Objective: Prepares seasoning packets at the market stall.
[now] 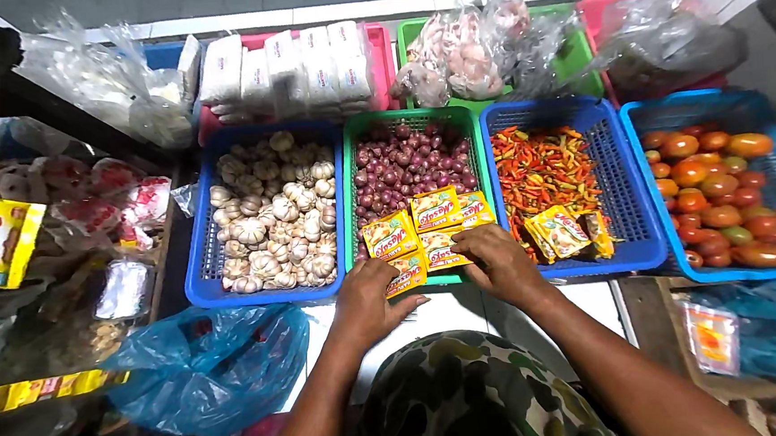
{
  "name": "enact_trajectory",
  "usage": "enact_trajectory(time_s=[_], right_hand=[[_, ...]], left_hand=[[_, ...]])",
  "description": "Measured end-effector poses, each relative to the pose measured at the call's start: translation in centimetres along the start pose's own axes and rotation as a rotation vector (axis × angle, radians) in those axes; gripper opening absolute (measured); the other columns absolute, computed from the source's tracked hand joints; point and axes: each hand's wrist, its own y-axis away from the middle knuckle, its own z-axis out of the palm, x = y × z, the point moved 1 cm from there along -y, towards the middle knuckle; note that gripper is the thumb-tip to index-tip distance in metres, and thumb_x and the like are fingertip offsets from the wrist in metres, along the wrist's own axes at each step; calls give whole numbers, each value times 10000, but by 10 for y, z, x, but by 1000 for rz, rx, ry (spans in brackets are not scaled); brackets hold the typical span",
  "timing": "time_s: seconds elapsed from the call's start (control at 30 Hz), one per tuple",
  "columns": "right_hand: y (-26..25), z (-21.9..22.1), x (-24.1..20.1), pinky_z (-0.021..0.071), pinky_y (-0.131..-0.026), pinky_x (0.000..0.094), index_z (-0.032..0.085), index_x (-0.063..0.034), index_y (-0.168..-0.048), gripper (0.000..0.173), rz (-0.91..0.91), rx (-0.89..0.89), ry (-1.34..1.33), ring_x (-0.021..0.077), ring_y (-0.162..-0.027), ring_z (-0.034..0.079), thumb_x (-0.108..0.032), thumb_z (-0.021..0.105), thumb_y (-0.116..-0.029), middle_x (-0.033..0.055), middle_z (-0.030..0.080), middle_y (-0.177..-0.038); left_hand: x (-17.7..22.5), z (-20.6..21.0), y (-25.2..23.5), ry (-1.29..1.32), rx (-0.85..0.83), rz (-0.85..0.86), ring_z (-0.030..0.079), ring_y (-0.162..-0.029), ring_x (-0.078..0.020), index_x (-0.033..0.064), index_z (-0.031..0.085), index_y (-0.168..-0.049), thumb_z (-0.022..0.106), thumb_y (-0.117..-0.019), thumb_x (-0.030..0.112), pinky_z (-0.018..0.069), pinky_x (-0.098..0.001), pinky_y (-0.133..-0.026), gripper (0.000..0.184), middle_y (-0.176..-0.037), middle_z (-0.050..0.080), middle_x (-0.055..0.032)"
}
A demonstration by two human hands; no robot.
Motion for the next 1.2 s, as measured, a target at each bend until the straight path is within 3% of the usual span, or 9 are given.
enact_trajectory(time_s=[0.1, 0.27, 0.43, 0.53, 0.7, 0.9, 1.0, 1.07, 1.2], right_hand=[[-5, -3, 0, 521, -1039, 424, 757, -178, -1115, 212, 4, 54, -49, 170, -1191, 635, -258, 594, -1006, -27, 726, -1200], [-28, -12, -4, 557, -946, 416, 757, -141, -1087, 245, 64, 135, -54, 187, -1064, 664, -332, 661, -969, 2, 735, -1050], [-68, -14, 4, 478, -1094, 520, 573, -78, -1400, 552, 158, 123, 52, 323, -1311, 555, -326, 718, -929, 143, 591, -1392], [-88, -11, 10, 399, -1163, 559, 451, -122, -1537, 680, 276, -115, 88, 327, -1429, 459, -408, 667, -960, 128, 492, -1538], [-109, -10, 10, 474, -1006, 650, 477, -157, -1517, 708, 455, -261, 109, 356, -1145, 659, -472, 696, -922, 131, 703, -1233], [-113, -8, 15, 492, -1030, 628, 340, -137, -1599, 922, 528, -233, -55, 374, -1252, 597, -319, 824, -836, 172, 589, -1409], [-111, -11, 19, 514, -1012, 595, 486, -122, -1513, 796, 510, -242, -126, 337, -1231, 606, -259, 838, -812, 157, 592, -1384], [-109, -12, 19, 555, -943, 574, 569, -145, -1399, 661, 499, -224, -194, 301, -1143, 643, -189, 840, -798, 127, 616, -1321], [-102, -14, 15, 617, -717, 512, 538, -184, -1286, 567, 459, -195, -293, 231, -859, 699, -75, 799, -795, 73, 671, -1136]], left_hand=[[2, -3, -5, -23, -5, 1, 602, -1154, -230, 186, 732, -1133, 650, -744, 841, 509, -497, -992, 766, -1199, 659, -30], [-2, -4, -13, 9, 63, 13, 511, -1318, -273, 207, 747, -945, 648, -956, 430, 457, -524, -1069, 244, -1365, 584, -72], [-6, -21, -40, 0, 122, -255, 658, -1119, -266, 58, 589, -1315, 682, -969, 387, 575, -496, -935, 486, -1291, 624, -134], [-14, -20, -58, -95, -8, -267, 534, -1351, -305, 86, 574, -1422, 616, -998, 415, 450, -534, -1111, 538, -1496, 532, -133], [-23, -20, -73, -119, -184, -198, 550, -1318, -284, 157, 529, -1484, 557, -1010, 491, 438, -577, -1080, 580, -1398, 620, -57], [-26, -26, -71, 33, -129, -223, 608, -1161, -261, 161, 653, -1282, 792, -858, 457, 506, -554, -994, 536, -1232, 643, -62], [-24, -28, -65, 108, -160, -260, 633, -1132, -233, 137, 597, -1265, 831, -825, 437, 541, -527, -973, 582, -1239, 635, -61], [-22, -29, -64, 139, -187, -289, 685, -945, -209, 148, 556, -1244, 855, -805, 422, 589, -507, -833, 598, -1045, 682, -48], [-22, -29, -63, 134, -203, -303, 691, -862, -187, 166, 568, -1204, 841, -822, 445, 602, -481, -766, 547, -972, 688, -30]])
